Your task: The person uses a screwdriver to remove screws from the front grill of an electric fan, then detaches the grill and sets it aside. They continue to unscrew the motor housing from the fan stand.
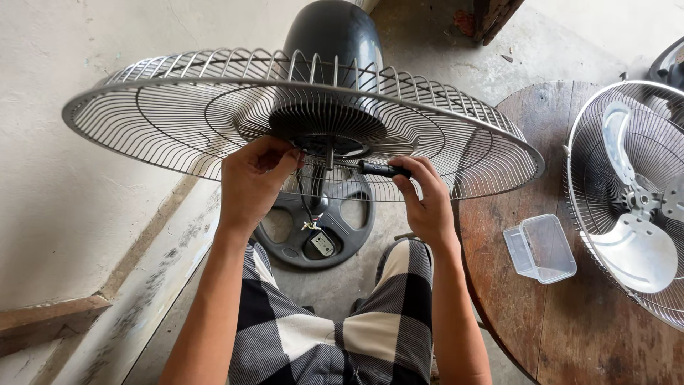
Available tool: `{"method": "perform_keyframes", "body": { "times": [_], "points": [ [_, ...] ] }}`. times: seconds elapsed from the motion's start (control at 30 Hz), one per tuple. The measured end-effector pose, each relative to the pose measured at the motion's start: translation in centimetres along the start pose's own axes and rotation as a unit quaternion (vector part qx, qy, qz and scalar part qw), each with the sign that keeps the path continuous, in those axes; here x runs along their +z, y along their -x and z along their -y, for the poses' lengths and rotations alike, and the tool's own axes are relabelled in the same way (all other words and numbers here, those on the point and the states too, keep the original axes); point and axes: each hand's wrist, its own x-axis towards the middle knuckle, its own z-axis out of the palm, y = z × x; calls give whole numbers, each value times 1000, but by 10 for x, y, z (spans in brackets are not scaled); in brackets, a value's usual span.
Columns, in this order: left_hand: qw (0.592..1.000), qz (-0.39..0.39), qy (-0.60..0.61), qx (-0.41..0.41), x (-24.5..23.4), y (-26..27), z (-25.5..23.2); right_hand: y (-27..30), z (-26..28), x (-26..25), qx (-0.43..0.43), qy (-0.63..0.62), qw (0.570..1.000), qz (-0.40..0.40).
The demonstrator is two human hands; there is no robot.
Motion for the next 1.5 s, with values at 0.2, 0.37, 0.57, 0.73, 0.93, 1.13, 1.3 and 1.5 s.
{"method": "perform_keyframes", "body": {
  "times": [0.2, 0.37, 0.57, 0.73, 0.93, 1.13, 1.3, 1.5],
  "points": [
    [999, 20, 29, 22, -2, 8, 8, 3, 2, 1, -11, 13, 1000, 1],
    [999, 25, 23, 28, -3, 11, 13, 5, 8, 3, -18, 27, 999, -7],
    [999, 33, 10, 23, 0, 22, 16, 11, 12, 2, -22, 38, 999, -8],
    [997, 53, 50, 27, 4, 35, 22, 25, 16, 0, -10, 34, 999, -20],
    [990, 82, 117, 4, 11, 55, 26, 47, 17, -1, 31, -90, 994, -46],
    [977, 119, 178, -20, 26, 81, 21, 68, 28, 4, 9, -200, 976, -82],
    [969, 122, 209, -44, 39, 104, 12, 84, 48, 12, 90, -200, 969, -114],
    [959, 154, 236, -38, 45, 130, -4, 105, 86, 15, 160, -271, 946, -78]
  ]
}}
